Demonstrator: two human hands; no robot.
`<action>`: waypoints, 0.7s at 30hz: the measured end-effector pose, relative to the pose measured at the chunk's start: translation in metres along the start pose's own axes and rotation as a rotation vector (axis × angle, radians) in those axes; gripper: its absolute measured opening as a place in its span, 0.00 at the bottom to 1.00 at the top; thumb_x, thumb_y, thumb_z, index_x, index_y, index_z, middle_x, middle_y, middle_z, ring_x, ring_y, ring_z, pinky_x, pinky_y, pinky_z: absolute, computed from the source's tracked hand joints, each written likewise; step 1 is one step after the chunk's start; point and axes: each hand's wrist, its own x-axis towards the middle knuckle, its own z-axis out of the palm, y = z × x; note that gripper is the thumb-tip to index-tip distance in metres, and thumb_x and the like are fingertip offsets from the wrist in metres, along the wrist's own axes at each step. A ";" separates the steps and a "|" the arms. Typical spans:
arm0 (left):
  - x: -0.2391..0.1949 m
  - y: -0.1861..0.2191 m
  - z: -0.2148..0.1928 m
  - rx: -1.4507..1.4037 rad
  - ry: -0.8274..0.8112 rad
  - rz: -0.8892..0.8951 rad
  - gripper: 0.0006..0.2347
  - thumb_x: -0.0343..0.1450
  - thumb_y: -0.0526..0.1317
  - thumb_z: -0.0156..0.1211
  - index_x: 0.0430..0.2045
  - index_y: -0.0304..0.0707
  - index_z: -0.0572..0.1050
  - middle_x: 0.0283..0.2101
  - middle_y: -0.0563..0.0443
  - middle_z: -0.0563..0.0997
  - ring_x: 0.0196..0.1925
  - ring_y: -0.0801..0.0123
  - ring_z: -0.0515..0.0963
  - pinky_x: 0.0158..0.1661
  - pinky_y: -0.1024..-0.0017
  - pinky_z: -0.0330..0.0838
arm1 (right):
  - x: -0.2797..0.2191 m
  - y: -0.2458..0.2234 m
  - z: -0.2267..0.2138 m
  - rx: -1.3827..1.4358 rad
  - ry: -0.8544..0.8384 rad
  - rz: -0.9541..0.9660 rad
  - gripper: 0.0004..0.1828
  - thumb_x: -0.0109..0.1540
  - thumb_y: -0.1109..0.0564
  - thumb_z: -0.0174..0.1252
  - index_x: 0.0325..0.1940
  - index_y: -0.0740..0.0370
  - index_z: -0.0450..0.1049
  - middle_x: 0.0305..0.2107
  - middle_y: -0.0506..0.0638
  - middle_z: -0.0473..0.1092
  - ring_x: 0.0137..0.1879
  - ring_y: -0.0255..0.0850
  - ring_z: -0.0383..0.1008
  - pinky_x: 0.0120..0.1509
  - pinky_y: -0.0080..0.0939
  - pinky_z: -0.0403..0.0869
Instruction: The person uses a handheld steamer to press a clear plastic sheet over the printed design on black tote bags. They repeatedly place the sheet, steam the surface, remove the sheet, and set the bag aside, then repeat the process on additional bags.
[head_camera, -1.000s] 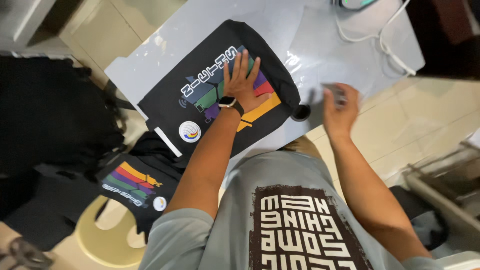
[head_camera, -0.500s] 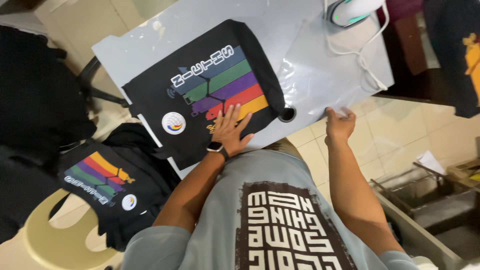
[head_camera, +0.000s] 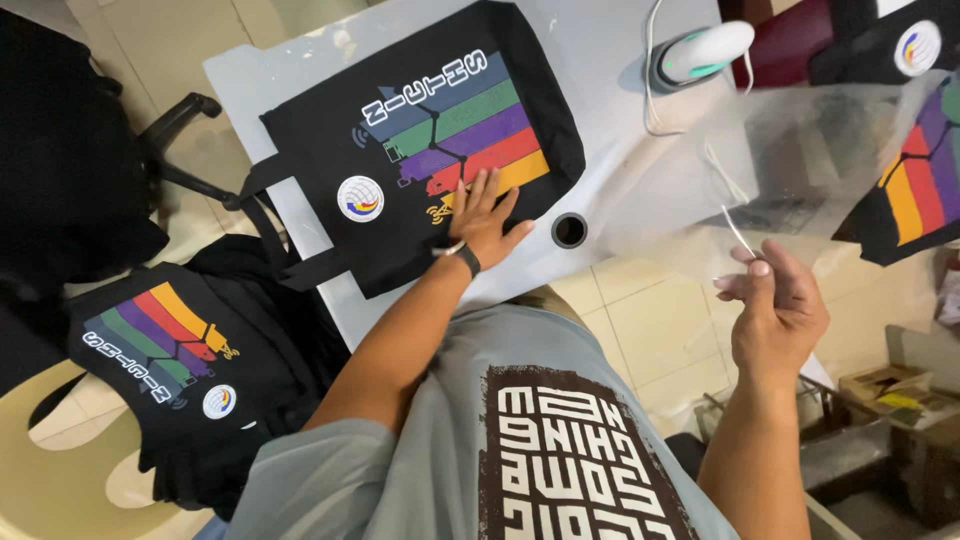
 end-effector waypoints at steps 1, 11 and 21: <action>-0.002 0.004 0.005 -0.303 0.080 -0.040 0.35 0.72 0.67 0.30 0.74 0.53 0.55 0.79 0.42 0.41 0.81 0.54 0.35 0.74 0.53 0.28 | 0.001 -0.003 0.001 0.049 -0.049 -0.050 0.11 0.77 0.60 0.51 0.63 0.68 0.68 0.49 0.67 0.74 0.36 0.43 0.76 0.41 0.37 0.76; -0.057 0.006 0.014 -2.288 -0.004 -0.362 0.30 0.66 0.45 0.76 0.62 0.36 0.71 0.53 0.33 0.79 0.49 0.49 0.84 0.46 0.52 0.81 | 0.012 0.053 0.099 0.385 -0.523 0.039 0.13 0.70 0.63 0.54 0.58 0.69 0.70 0.41 0.67 0.76 0.33 0.45 0.77 0.40 0.39 0.75; 0.019 -0.094 0.052 -1.569 0.746 -0.648 0.15 0.61 0.39 0.76 0.41 0.51 0.81 0.36 0.52 0.85 0.33 0.67 0.86 0.29 0.70 0.81 | 0.136 0.102 0.145 -0.157 -0.466 -0.144 0.27 0.65 0.63 0.65 0.67 0.70 0.68 0.52 0.68 0.74 0.55 0.58 0.75 0.61 0.56 0.72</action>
